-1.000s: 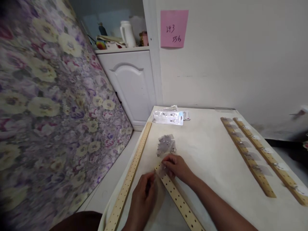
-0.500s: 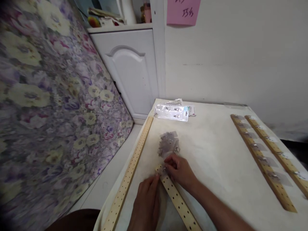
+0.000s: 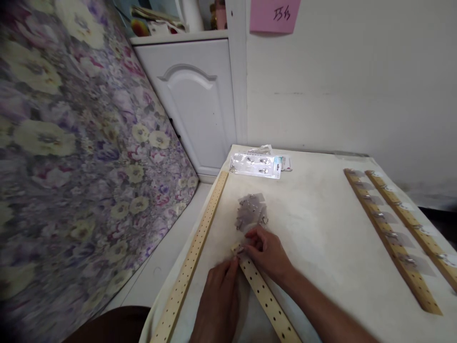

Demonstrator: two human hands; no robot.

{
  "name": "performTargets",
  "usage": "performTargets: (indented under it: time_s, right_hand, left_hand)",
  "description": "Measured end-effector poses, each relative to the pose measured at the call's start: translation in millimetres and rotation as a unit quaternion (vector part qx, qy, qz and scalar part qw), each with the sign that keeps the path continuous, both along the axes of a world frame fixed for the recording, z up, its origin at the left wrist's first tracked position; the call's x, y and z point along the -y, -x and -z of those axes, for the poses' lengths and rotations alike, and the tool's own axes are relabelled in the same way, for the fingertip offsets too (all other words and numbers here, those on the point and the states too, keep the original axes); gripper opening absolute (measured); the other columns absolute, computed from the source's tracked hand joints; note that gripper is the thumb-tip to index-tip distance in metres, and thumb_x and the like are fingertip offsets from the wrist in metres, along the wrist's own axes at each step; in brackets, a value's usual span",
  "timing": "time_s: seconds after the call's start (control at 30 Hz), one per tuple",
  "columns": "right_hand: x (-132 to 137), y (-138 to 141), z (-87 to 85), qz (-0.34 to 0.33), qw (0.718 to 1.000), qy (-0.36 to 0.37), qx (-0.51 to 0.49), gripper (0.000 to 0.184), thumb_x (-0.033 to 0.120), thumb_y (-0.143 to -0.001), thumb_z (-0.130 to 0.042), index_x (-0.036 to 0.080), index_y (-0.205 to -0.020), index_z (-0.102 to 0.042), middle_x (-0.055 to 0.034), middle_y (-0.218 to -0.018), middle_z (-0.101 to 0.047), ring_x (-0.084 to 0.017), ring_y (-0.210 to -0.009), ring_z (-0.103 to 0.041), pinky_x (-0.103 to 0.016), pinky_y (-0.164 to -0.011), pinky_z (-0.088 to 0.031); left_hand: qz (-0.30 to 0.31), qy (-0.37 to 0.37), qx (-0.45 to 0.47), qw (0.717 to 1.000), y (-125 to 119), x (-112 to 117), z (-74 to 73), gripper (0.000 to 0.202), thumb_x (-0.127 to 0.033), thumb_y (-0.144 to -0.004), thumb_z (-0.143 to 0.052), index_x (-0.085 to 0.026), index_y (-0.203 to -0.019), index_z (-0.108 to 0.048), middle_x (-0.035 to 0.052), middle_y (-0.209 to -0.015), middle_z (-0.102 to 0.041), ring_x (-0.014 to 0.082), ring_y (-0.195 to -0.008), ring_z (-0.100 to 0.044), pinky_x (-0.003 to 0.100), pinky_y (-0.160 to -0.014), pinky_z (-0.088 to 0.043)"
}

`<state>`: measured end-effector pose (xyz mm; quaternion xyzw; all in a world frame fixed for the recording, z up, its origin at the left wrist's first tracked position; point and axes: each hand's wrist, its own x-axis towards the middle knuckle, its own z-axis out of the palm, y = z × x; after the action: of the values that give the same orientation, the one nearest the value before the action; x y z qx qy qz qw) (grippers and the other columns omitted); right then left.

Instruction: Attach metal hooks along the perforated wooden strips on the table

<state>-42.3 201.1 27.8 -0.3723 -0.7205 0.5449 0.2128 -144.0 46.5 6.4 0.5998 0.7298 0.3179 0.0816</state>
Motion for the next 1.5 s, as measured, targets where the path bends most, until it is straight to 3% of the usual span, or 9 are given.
performTargets:
  time_s: [0.37,0.53,0.77,1.5]
  right_hand:
    - [1.1,-0.2,1.6,-0.011,0.999,-0.029,0.015,0.02,0.025,-0.072,-0.064,0.02,-0.091,-0.058,0.0038,-0.067,-0.054,-0.012,-0.058,-0.05,-0.023,-0.055,-0.04]
    - [1.0,0.4,1.0,-0.005,0.999,-0.033,0.024,0.02,0.024,-0.072,-0.064,0.019,-0.091,-0.058,0.0042,-0.066,-0.053,-0.012,-0.058,-0.05,-0.024,-0.056,-0.04]
    - [2.3,0.3,-1.4,-0.006,0.999,-0.027,0.026,0.021,0.024,-0.072,-0.063,0.019,-0.091,-0.059,0.0041,-0.066,-0.053,-0.012,-0.059,-0.05,-0.024,-0.056,-0.041]
    - [2.4,-0.2,-0.3,-0.002,0.998,-0.054,0.028,0.02,0.024,-0.071,-0.063,0.019,-0.091,-0.06,0.0042,-0.065,-0.054,-0.012,-0.057,-0.05,-0.023,-0.054,-0.04]
  left_hand:
    - [0.017,0.016,-0.047,0.999,-0.5,1.4,-2.4,0.053,-0.008,-0.08,-0.041,-0.013,-0.132,-0.043,0.016,-0.117,-0.056,0.0284,-0.104,-0.052,0.048,-0.086,-0.051]
    - [0.01,0.023,-0.062,0.998,-1.6,1.8,-8.3,0.052,-0.005,-0.079,-0.039,-0.016,-0.13,-0.045,0.0132,-0.117,-0.056,0.0269,-0.105,-0.053,0.048,-0.087,-0.051]
    - [0.02,0.028,-0.071,0.997,-3.9,2.4,-15.2,0.048,-0.003,-0.079,-0.041,-0.011,-0.125,-0.049,0.0155,-0.114,-0.057,0.0255,-0.102,-0.053,0.045,-0.085,-0.052]
    - [0.015,0.02,-0.113,0.993,-5.1,2.4,-11.2,0.051,-0.002,-0.076,-0.041,-0.013,-0.125,-0.049,0.013,-0.114,-0.058,0.0254,-0.101,-0.054,0.046,-0.085,-0.052]
